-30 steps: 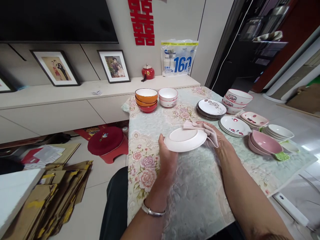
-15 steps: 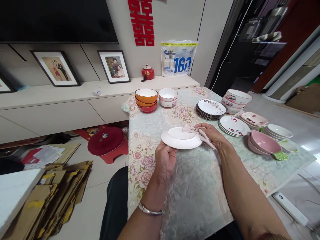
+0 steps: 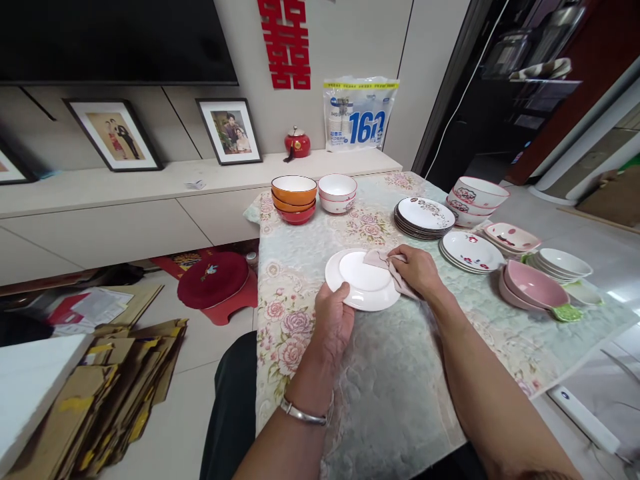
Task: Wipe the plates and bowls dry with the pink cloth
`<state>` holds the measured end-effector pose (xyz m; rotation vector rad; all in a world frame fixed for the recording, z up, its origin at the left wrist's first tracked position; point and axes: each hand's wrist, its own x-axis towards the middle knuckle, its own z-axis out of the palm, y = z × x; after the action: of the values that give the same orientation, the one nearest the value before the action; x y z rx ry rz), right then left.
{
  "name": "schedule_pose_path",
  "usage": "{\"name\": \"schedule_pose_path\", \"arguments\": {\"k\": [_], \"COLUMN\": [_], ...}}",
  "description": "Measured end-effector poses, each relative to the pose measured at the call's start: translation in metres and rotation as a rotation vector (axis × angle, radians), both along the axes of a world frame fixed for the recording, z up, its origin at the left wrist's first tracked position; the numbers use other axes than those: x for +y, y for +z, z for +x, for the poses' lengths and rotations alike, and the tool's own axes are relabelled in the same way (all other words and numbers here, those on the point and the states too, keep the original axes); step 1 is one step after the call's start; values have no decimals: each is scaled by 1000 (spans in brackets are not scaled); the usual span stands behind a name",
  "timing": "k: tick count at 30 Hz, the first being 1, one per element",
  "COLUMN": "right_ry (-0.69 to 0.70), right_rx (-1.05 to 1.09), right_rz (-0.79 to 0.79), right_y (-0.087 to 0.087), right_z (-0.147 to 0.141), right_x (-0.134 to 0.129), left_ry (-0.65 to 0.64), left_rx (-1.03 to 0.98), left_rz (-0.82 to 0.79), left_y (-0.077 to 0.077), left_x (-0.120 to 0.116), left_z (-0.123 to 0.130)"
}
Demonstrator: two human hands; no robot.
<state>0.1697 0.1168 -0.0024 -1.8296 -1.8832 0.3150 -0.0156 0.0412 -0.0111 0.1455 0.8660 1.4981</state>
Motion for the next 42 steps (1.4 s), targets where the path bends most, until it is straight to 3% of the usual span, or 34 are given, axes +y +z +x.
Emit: {"name": "schedule_pose_path", "arguments": {"k": [5, 12, 14, 17, 20, 22, 28, 30, 32, 39, 42], "right_ry": [29, 71, 96, 20, -17, 90, 612, 676, 621, 210, 203], "right_rx": [5, 252, 172, -46, -108, -86, -58, -65, -53, -90, -140], "right_rz": [62, 415, 378, 187, 77, 104, 175, 147, 125, 39, 74], "right_y": [-6, 3, 3, -2, -4, -1, 15, 17, 16, 2, 1], "right_z": [0, -8, -10, -11, -15, -24, -68, -71, -65, -22, -24], "right_x": [2, -2, -3, -1, -1, -5, -32, -35, -32, -4, -5], "left_ry": [-75, -231, -251, -235, -199, -189, -225, -244, -249, -274, -264], "left_rx": [26, 64, 90, 111, 120, 111, 61, 52, 55, 54, 63], "left_rz": [25, 122, 118, 99, 76, 80, 123, 129, 138, 28, 22], "left_y": [2, 4, 3, 1, -1, 0, 4, 5, 5, 0, -1], "left_x": [-3, -12, -14, -13, -12, -12, -14, -14, -14, -11, -9], "left_z": [-1, 10, 12, 14, 15, 16, 18, 18, 18, 17, 17]}}
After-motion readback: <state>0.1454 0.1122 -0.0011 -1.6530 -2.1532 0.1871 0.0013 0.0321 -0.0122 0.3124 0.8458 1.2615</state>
